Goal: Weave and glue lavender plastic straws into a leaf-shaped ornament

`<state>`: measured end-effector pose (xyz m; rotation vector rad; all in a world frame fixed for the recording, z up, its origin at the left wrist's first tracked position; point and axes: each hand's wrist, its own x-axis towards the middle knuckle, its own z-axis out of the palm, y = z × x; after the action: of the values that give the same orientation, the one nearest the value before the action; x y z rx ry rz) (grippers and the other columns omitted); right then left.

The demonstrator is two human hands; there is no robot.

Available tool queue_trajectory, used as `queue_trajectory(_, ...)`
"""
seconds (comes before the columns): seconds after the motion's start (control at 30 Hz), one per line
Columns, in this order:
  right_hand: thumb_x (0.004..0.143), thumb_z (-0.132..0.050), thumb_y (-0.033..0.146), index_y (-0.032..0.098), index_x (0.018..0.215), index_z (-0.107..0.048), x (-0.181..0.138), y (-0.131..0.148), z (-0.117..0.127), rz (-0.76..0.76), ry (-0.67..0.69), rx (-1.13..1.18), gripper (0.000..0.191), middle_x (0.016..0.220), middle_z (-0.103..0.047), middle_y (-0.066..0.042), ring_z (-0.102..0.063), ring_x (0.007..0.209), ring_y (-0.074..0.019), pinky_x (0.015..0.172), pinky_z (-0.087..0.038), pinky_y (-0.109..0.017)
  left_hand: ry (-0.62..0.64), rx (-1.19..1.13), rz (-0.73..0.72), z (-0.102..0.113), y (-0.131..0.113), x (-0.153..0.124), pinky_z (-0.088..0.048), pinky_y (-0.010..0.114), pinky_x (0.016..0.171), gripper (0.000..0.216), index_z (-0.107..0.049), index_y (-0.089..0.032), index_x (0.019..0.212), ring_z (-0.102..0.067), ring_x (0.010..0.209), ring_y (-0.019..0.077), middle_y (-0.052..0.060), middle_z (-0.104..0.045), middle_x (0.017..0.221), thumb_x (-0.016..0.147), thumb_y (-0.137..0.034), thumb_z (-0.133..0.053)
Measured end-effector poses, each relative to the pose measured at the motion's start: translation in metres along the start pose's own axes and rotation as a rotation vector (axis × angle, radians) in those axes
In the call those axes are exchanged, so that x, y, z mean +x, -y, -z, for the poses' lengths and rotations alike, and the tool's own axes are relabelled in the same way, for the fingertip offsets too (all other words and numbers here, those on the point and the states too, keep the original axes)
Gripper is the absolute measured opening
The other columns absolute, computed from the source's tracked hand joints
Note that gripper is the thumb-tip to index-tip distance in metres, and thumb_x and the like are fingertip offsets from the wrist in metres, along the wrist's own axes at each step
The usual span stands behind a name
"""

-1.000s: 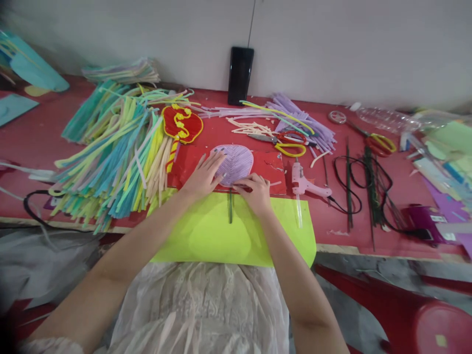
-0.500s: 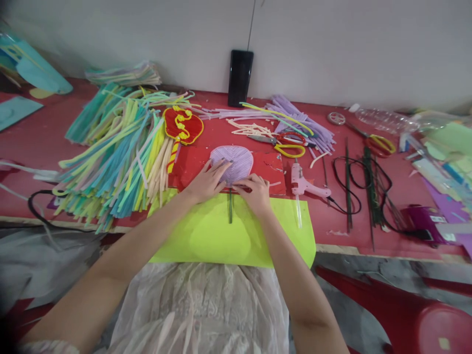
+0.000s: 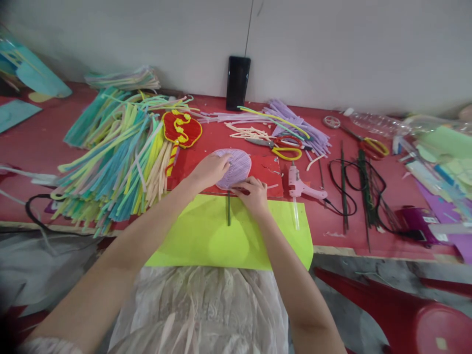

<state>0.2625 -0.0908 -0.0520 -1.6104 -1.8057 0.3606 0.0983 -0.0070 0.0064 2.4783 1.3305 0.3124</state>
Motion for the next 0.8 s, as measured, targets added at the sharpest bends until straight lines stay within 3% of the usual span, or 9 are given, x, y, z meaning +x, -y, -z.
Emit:
queue_trajectory(0.1, 0.081, -0.066, 0.045, 0.031, 0.084, -0.075, 0.000, 0.001, 0.001, -0.002, -0.002, -0.002, 0.017, 0.086, -0.067, -0.003, -0.061, 0.088, -0.0211, 0.083, -0.036, -0.040, -0.021, -0.235, 0.062, -0.004, 0.012, 0.022, -0.049, 0.033, 0.084, 0.027, -0.060, -0.016, 0.112, -0.065, 0.094, 0.0202, 0.009, -0.071, 0.097, 0.091, -0.015, -0.042)
queue_trajectory(0.2, 0.081, -0.066, 0.043, 0.031, 0.084, -0.075, 0.000, 0.001, 0.001, 0.001, 0.006, -0.007, 0.016, 0.086, -0.067, -0.003, -0.061, 0.088, -0.0208, 0.084, -0.036, -0.040, -0.064, -0.440, 0.042, -0.018, 0.028, 0.035, -0.048, 0.028, 0.083, 0.018, -0.061, -0.016, 0.098, -0.064, 0.090, 0.0151, 0.006, -0.070, 0.096, 0.085, -0.007, -0.052)
queue_trajectory(0.3, 0.082, -0.065, 0.042, 0.031, 0.084, -0.075, 0.000, 0.001, 0.001, 0.004, 0.008, -0.006, 0.015, 0.086, -0.067, -0.002, -0.061, 0.087, -0.0203, 0.083, -0.036, -0.039, -0.111, -0.539, 0.031, -0.034, 0.039, 0.039, -0.047, 0.026, 0.082, 0.021, -0.058, -0.016, 0.096, -0.062, 0.085, 0.0124, 0.005, -0.067, 0.096, 0.080, -0.004, -0.059)
queue_trajectory(0.47, 0.082, -0.064, 0.046, 0.031, 0.084, -0.075, -0.001, 0.001, 0.000, -0.003, -0.004, 0.009, 0.019, 0.084, -0.066, -0.002, -0.060, 0.086, -0.0198, 0.085, -0.035, -0.039, -0.185, -0.443, 0.045, -0.045, 0.042, 0.038, -0.047, 0.029, 0.080, 0.025, -0.055, -0.017, 0.101, -0.059, 0.081, 0.0128, 0.004, -0.063, 0.092, 0.079, -0.007, -0.061)
queue_trajectory(0.8, 0.081, -0.064, 0.048, 0.032, 0.085, -0.075, 0.000, 0.000, 0.000, -0.010, 0.014, 0.008, 0.020, 0.086, -0.066, -0.003, -0.060, 0.087, -0.0209, 0.085, -0.036, -0.040, -0.098, -0.116, -0.060, -0.033, 0.032, 0.032, -0.044, 0.034, 0.091, 0.024, -0.054, -0.012, 0.111, -0.058, 0.100, 0.0199, 0.011, -0.061, 0.111, 0.087, -0.013, -0.054)
